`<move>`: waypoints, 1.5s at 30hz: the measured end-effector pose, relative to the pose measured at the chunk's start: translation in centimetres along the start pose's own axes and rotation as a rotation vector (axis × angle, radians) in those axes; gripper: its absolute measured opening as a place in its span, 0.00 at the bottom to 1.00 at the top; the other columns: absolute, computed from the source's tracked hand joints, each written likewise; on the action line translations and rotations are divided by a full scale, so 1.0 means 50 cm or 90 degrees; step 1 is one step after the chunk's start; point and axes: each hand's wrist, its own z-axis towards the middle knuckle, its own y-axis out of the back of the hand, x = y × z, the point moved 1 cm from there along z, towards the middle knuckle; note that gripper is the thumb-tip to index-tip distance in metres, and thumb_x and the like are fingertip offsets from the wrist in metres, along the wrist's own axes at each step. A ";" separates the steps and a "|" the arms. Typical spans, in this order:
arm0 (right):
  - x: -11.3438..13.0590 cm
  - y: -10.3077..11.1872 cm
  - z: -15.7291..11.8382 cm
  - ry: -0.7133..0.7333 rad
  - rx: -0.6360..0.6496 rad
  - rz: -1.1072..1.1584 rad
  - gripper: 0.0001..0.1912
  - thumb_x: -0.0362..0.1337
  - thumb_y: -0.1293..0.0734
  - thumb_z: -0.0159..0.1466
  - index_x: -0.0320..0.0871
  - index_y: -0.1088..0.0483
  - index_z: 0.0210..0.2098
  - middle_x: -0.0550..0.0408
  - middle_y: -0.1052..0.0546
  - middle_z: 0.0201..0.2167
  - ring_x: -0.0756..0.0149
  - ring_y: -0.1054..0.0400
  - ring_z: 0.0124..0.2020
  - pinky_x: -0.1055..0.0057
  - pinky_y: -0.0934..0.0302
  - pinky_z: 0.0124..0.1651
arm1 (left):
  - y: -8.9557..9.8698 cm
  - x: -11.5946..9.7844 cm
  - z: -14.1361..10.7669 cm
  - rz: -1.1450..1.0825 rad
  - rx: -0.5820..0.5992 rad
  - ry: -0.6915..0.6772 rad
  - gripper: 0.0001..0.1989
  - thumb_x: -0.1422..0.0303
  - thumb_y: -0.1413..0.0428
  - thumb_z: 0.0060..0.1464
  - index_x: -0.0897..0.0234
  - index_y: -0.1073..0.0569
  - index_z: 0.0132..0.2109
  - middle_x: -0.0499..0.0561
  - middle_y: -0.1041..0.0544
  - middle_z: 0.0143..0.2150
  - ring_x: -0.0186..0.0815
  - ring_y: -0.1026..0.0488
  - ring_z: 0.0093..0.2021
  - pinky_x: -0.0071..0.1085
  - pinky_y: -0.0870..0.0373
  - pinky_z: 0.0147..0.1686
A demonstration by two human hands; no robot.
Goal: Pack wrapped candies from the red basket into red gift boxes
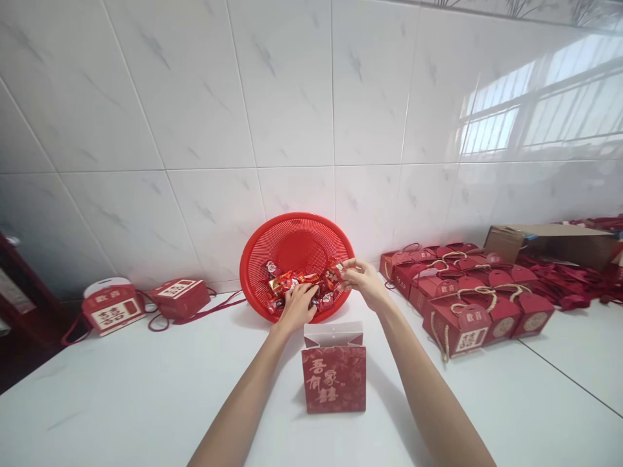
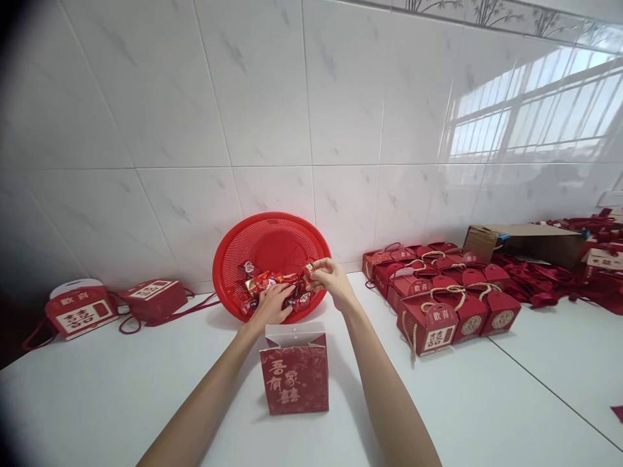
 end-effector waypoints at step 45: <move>0.160 -0.006 -0.142 0.202 0.192 -0.244 0.12 0.42 0.27 0.57 0.43 0.27 0.37 0.54 0.23 0.35 0.63 0.27 0.37 0.66 0.29 0.39 | 0.270 -0.119 -0.150 -0.302 0.186 -0.128 0.21 0.56 0.46 0.58 0.60 0.22 0.23 0.50 0.21 0.30 0.36 0.27 0.27 0.27 0.33 0.25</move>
